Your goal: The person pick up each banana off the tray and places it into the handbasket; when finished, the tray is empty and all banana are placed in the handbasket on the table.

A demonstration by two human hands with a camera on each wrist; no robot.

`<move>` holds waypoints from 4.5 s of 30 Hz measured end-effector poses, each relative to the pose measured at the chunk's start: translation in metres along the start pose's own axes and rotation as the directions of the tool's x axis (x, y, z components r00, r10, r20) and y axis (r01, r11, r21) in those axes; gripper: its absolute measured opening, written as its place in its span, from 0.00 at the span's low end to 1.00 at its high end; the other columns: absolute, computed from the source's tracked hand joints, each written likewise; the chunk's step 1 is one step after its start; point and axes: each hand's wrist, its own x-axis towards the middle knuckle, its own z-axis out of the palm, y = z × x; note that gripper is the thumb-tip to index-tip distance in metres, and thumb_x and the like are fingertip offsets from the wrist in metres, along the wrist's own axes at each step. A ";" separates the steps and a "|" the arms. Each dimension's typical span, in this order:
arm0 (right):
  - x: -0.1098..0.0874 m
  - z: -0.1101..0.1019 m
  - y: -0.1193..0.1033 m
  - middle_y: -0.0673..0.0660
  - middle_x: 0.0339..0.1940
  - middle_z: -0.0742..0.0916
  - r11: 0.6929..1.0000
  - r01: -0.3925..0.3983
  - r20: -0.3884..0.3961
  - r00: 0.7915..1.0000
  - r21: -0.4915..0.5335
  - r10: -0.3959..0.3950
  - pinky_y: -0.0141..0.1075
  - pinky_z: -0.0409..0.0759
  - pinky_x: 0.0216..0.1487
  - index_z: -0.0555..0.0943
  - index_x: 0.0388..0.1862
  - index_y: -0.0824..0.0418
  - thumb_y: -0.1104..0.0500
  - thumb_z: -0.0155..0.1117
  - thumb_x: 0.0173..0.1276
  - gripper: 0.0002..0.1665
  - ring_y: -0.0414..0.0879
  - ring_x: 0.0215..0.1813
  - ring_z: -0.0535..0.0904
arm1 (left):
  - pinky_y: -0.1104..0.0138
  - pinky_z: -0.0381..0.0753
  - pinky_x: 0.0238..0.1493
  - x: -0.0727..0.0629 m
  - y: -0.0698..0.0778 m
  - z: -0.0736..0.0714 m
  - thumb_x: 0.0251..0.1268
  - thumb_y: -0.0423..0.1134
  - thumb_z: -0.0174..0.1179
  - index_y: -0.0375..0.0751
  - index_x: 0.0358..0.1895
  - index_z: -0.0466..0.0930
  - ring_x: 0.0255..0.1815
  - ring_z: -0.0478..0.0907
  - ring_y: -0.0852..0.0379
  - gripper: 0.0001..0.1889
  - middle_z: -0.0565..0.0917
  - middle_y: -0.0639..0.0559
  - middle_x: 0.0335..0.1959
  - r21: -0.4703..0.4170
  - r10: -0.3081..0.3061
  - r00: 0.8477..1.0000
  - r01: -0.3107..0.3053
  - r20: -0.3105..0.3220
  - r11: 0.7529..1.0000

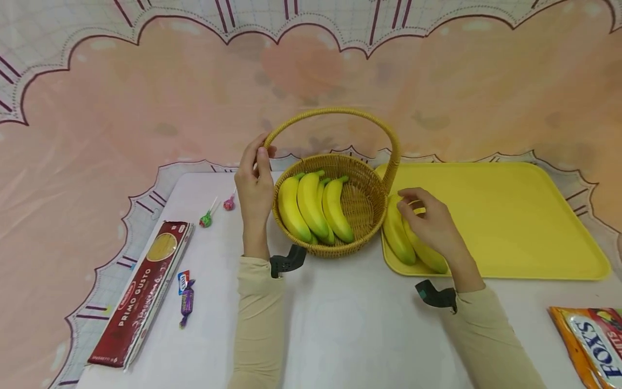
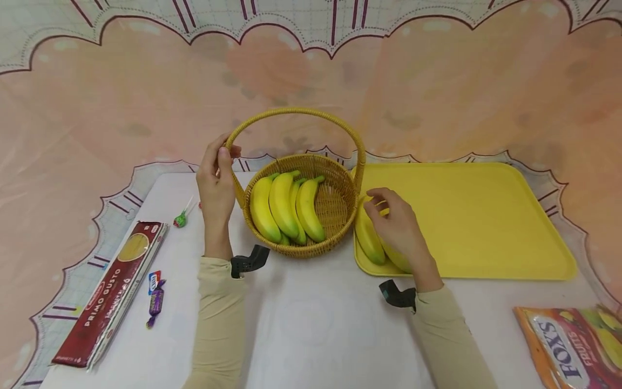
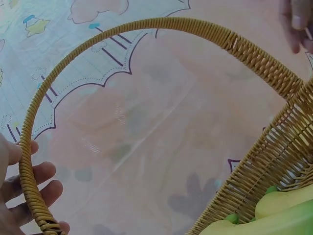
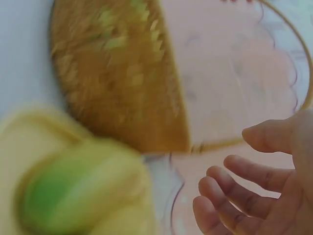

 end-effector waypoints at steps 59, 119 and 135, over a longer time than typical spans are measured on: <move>-0.058 -0.011 -0.002 0.56 0.52 0.81 0.992 0.073 0.163 0.985 -0.101 -0.056 0.36 0.77 0.43 0.70 0.64 0.61 0.48 0.60 0.67 0.31 0.48 0.48 0.76 | 0.59 0.79 0.55 0.008 -0.039 0.003 0.74 0.42 0.47 0.43 0.61 0.75 0.45 0.77 0.57 0.18 0.81 0.42 0.43 -0.002 0.069 0.997 -0.069 -0.017 0.998; 0.098 0.073 -0.073 0.71 0.71 0.64 0.966 -0.027 0.473 0.868 -0.258 0.150 0.51 0.63 0.70 0.38 0.75 0.70 0.34 0.50 0.66 0.58 0.62 0.71 0.63 | 0.54 0.74 0.61 0.006 -0.002 -0.008 0.73 0.35 0.46 0.34 0.61 0.73 0.48 0.78 0.45 0.18 0.79 0.35 0.47 -0.033 -0.010 0.998 0.011 0.056 0.999; 0.063 0.044 -0.053 0.58 0.45 0.78 0.997 -0.038 0.254 0.966 -0.069 0.054 0.38 0.71 0.39 0.66 0.67 0.58 0.46 0.54 0.70 0.31 0.50 0.41 0.73 | 0.53 0.73 0.62 0.005 0.001 -0.008 0.73 0.35 0.46 0.33 0.61 0.73 0.48 0.77 0.45 0.18 0.79 0.34 0.47 -0.032 -0.012 0.998 0.014 0.060 0.999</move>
